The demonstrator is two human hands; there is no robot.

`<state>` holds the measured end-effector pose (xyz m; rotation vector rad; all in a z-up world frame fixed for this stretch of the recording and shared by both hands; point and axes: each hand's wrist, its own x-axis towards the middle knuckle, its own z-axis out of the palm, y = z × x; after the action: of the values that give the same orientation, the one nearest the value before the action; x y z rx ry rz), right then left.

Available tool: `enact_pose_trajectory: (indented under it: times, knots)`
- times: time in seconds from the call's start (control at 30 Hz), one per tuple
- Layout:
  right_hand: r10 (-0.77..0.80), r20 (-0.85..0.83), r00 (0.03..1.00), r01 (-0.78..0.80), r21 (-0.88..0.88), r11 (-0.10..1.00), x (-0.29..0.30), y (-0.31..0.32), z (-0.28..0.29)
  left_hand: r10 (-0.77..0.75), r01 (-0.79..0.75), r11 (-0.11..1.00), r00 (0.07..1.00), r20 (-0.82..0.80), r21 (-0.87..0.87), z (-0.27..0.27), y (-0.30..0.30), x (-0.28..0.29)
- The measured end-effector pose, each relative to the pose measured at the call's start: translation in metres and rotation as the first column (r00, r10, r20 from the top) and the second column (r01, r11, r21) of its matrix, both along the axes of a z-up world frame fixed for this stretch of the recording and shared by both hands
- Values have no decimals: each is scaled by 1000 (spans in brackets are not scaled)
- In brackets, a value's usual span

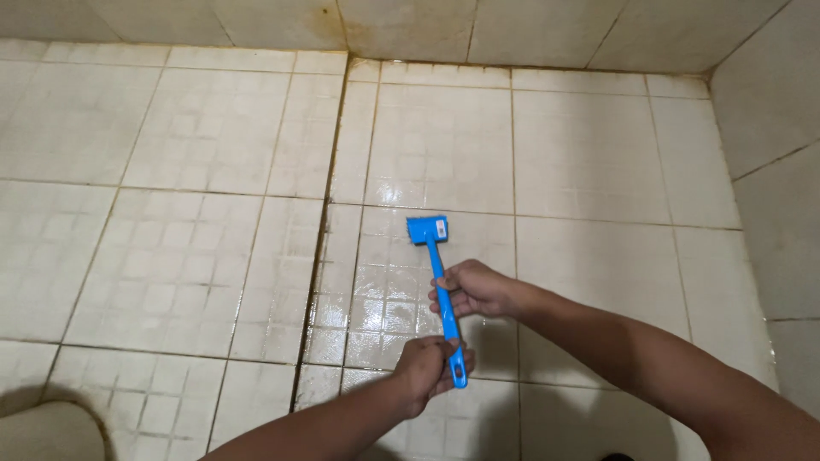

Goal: The person uses a blue scrub brush to clean the grout lines on a tiled bathroom floor. They scrub back and forth along the seams between the tiles, focusing on removing dirt and stains from the grout.

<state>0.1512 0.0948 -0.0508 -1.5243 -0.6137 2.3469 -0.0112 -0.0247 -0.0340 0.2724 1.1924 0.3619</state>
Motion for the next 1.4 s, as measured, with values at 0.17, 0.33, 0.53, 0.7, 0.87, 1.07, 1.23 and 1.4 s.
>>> enact_pose_trajectory:
  times: [0.17, 0.33, 0.53, 0.7, 0.87, 1.07, 1.23, 1.4]
  knots:
    - [-23, 24, 999, 22, 64, 998, -16, 39, -21, 82, -85, 994, 995, 52, 67, -22, 40, -11]
    - [-4, 117, 993, -17, 176, 984, -27, 73, -21, 83, -92, 982, 995, 59, 163, -14, 73, -26]
    - [-6, 130, 992, -15, 164, 986, -28, 76, -13, 63, -73, 983, 996, 68, 167, -4, 79, -25]
    - [10, 81, 997, -21, 129, 991, -25, 50, -10, 76, -81, 991, 996, 50, 109, -5, 54, -21]
    - [28, 60, 998, -33, 71, 997, -26, 17, -3, 0, -1, 999, 1000, 8, 53, 14, 25, -23]
    - [85, 44, 995, -86, 20, 996, -23, -12, 9, -27, 27, 1000, 1000, 12, 2, 21, -7, -18]
    - [123, 53, 991, -124, 25, 992, -24, -21, 13, -68, 67, 997, 998, -15, -32, 25, -14, -20]
    - [102, 47, 994, -103, 27, 994, -27, -14, 10, -49, 48, 998, 998, -28, -33, 26, -6, -23]
